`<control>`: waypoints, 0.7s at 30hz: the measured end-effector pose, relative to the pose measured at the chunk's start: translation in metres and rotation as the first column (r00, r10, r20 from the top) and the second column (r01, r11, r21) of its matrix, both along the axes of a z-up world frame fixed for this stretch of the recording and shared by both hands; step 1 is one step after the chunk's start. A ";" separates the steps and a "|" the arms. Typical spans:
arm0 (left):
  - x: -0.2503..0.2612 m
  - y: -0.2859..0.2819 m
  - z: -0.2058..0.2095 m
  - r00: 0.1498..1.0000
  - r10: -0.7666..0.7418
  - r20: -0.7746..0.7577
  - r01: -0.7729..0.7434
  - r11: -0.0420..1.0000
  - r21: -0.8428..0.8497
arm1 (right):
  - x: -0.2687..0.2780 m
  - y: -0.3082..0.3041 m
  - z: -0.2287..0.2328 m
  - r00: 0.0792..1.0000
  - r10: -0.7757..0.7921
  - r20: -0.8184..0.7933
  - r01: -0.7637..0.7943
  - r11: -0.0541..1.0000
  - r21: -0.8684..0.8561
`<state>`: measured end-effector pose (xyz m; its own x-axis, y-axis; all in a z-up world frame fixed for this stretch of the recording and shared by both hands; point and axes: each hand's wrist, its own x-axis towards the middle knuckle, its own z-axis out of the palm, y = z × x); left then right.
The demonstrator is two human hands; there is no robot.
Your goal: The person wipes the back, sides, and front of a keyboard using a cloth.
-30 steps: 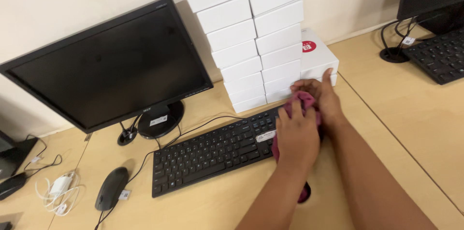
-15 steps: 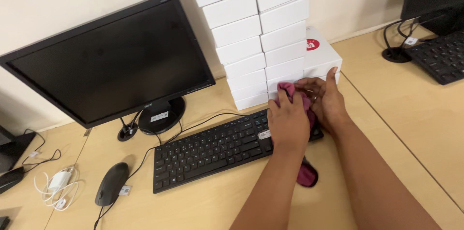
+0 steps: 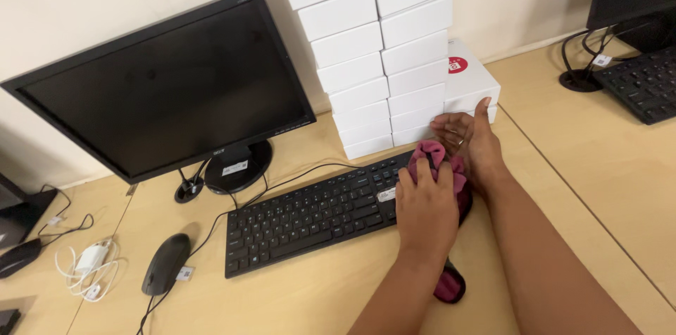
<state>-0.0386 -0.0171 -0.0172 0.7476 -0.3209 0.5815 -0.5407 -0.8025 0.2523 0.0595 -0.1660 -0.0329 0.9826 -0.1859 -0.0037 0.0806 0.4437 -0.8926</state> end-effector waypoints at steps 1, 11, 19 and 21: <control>-0.001 0.003 -0.001 1.000 0.004 0.022 -0.005 1.000 0.012 | 0.003 0.000 -0.002 1.000 0.007 -0.003 -0.007 1.000 0.015; 0.044 0.019 0.000 0.998 -0.028 -0.065 0.024 0.998 -0.055 | 0.005 0.008 -0.003 1.000 0.018 0.012 -0.016 0.986 -0.168; 0.067 0.020 0.013 0.981 0.034 -0.192 -0.046 0.997 -0.056 | 0.006 0.007 -0.007 0.996 0.023 0.087 -0.005 0.981 -0.196; 0.054 0.022 0.011 0.987 0.026 -0.160 -0.037 0.997 -0.066 | 0.006 0.008 -0.004 0.999 0.000 0.054 0.011 0.977 -0.214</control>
<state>0.0150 0.0044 -0.0062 0.8413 -0.2594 0.4743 -0.4644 -0.7960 0.3883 0.0658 -0.1583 -0.0374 0.9792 -0.1821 0.0897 0.1330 0.2416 -0.9612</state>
